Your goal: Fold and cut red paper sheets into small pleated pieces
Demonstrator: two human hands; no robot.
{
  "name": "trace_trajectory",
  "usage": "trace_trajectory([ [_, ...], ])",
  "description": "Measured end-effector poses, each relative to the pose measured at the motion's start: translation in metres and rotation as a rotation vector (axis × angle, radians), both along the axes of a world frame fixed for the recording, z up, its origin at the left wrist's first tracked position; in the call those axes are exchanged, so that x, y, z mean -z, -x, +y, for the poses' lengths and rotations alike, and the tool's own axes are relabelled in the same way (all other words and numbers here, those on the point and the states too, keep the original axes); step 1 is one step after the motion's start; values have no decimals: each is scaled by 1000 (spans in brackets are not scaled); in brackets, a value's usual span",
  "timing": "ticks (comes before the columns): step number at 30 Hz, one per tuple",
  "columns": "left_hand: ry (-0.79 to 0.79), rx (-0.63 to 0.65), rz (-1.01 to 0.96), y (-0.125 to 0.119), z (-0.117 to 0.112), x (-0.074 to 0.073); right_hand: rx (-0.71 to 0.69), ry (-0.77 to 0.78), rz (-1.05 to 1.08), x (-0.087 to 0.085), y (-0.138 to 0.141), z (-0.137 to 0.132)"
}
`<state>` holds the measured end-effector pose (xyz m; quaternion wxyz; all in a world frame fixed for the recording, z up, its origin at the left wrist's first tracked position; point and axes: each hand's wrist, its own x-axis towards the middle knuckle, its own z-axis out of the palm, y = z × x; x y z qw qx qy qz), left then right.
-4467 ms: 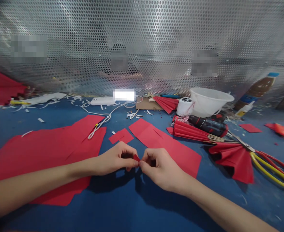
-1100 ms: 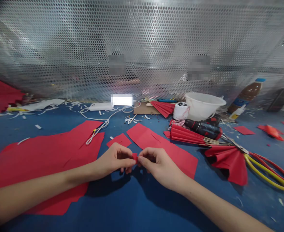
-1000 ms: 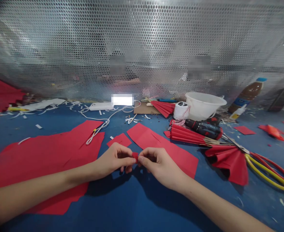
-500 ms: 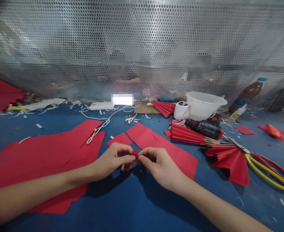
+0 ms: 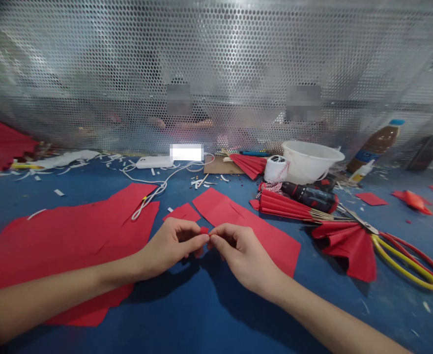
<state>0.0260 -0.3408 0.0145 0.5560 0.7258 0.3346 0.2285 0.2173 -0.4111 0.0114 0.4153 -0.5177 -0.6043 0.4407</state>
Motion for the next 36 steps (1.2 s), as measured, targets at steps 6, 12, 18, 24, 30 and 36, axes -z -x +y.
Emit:
trace_trajectory([
  [6, 18, -11, -49, -2, 4, 2, 6, 14, 39, 5, -5, 3],
  [12, -7, 32, -27, 0, 5, 3, 24, 31, 68, 6, -5, 4],
  [18, -5, 61, 31, 0, 5, -1, -13, 20, 10, 2, 0, 1],
  [24, -30, 83, 71, 1, 2, -1, -17, 33, -22, 2, 0, 0],
  [30, 11, 84, 46, 0, 3, 1, 41, 5, -58, 5, 1, -1],
  [36, 24, 56, -20, 0, 3, 0, 55, -36, -83, 6, 2, -2],
])
